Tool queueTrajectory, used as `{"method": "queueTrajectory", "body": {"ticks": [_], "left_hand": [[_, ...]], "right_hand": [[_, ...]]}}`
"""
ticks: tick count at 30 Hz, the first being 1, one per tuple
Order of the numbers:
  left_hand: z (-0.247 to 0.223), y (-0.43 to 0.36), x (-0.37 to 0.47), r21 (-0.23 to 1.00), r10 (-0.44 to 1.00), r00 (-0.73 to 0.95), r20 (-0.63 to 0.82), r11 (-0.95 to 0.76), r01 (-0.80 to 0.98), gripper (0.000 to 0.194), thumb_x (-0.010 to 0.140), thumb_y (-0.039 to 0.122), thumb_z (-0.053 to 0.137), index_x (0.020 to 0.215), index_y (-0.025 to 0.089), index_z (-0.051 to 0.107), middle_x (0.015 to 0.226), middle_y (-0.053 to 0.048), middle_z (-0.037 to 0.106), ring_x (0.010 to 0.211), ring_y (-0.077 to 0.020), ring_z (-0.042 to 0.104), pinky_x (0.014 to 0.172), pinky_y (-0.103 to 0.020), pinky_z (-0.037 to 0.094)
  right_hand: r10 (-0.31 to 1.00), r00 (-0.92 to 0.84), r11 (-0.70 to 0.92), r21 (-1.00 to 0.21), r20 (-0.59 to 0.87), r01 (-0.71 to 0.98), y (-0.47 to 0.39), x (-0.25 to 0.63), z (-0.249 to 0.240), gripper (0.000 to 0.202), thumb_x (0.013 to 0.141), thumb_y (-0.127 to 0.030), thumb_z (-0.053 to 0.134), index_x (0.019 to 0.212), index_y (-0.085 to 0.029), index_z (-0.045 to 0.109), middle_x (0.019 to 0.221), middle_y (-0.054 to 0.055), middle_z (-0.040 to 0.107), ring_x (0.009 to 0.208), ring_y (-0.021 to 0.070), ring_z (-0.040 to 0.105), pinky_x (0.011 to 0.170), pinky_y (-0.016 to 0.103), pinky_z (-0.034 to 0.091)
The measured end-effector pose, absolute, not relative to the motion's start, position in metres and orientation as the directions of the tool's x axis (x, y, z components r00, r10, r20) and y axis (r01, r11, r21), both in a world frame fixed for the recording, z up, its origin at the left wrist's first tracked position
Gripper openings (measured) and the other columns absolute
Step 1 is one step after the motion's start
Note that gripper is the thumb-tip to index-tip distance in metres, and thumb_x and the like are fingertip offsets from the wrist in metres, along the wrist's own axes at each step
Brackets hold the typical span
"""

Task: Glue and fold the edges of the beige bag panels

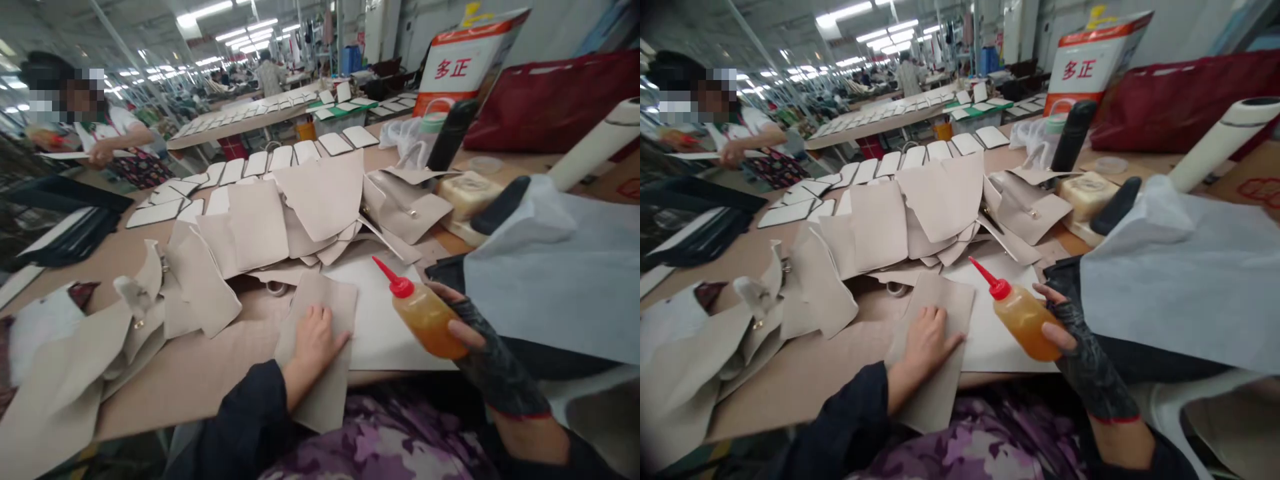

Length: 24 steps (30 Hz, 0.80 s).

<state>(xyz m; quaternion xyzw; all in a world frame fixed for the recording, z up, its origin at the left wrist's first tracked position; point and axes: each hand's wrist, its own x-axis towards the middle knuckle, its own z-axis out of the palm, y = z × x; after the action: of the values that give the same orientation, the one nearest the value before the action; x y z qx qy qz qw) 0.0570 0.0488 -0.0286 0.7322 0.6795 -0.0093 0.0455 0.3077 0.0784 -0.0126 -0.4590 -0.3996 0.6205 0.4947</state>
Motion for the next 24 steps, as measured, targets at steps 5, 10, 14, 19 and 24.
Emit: {"method": "queueTrajectory", "body": {"ticks": [5, 10, 14, 19, 24], "left_hand": [[-0.035, 0.050, 0.071, 0.018, 0.996, 0.025, -0.089, -0.024, 1.000, 0.044, 0.072, 0.053, 0.059, 0.094, 0.016, 0.055, 0.095, -0.010, 0.054, 0.093, -0.0278, 0.049, 0.077, -0.039, 0.041], [-0.035, 0.055, 0.077, 0.065, 0.988, 0.057, -0.142, -0.049, 0.997, 0.031, 0.074, 0.038, 0.056, 0.093, 0.013, 0.055, 0.094, -0.013, 0.054, 0.091, -0.0286, 0.049, 0.075, -0.040, 0.042], [-0.033, 0.057, 0.088, 0.069, 0.978, 0.061, -0.197, -0.048, 0.996, 0.024, 0.073, 0.025, 0.055, 0.092, 0.010, 0.057, 0.092, -0.017, 0.055, 0.089, -0.0307, 0.051, 0.071, -0.040, 0.044], [-0.031, 0.066, 0.093, 0.061, 0.963, 0.080, -0.257, -0.066, 0.996, 0.022, 0.072, 0.012, 0.050, 0.092, 0.007, 0.059, 0.093, -0.019, 0.056, 0.090, -0.0305, 0.053, 0.069, -0.037, 0.046], [-0.039, 0.075, 0.070, 0.284, 0.970, 0.067, -0.232, 0.002, 0.959, 0.015, 0.073, 0.010, 0.047, 0.080, 0.011, 0.061, 0.087, -0.014, 0.059, 0.084, -0.0244, 0.056, 0.073, -0.034, 0.045]], "right_hand": [[0.927, 0.006, -0.336, -0.836, -0.375, -0.434, 0.079, 0.308, -0.038, 0.038, 0.065, -0.030, 0.068, 0.101, -0.027, 0.058, 0.098, 0.000, 0.064, 0.084, 0.0181, 0.063, 0.073, 0.027, 0.053], [0.969, -0.022, -0.239, -0.908, -0.247, -0.343, 0.078, 0.319, -0.036, 0.040, 0.073, -0.035, 0.058, 0.112, -0.026, 0.052, 0.111, 0.005, 0.060, 0.092, 0.0251, 0.062, 0.073, 0.039, 0.055], [0.959, 0.076, -0.255, -0.947, -0.273, -0.196, 0.076, 0.328, -0.041, 0.041, 0.073, -0.039, 0.060, 0.111, -0.026, 0.051, 0.109, 0.007, 0.060, 0.090, 0.0273, 0.062, 0.073, 0.043, 0.054], [0.987, 0.151, -0.099, -0.965, -0.063, 0.242, 0.075, 0.331, -0.036, 0.037, 0.071, -0.047, 0.062, 0.101, -0.026, 0.056, 0.107, 0.005, 0.058, 0.099, 0.0274, 0.056, 0.090, 0.045, 0.044], [0.995, 0.095, -0.013, -0.896, 0.032, 0.445, 0.079, 0.325, -0.020, 0.032, 0.076, -0.048, 0.055, 0.097, -0.024, 0.058, 0.099, 0.007, 0.061, 0.093, 0.0269, 0.057, 0.088, 0.045, 0.043]]}}
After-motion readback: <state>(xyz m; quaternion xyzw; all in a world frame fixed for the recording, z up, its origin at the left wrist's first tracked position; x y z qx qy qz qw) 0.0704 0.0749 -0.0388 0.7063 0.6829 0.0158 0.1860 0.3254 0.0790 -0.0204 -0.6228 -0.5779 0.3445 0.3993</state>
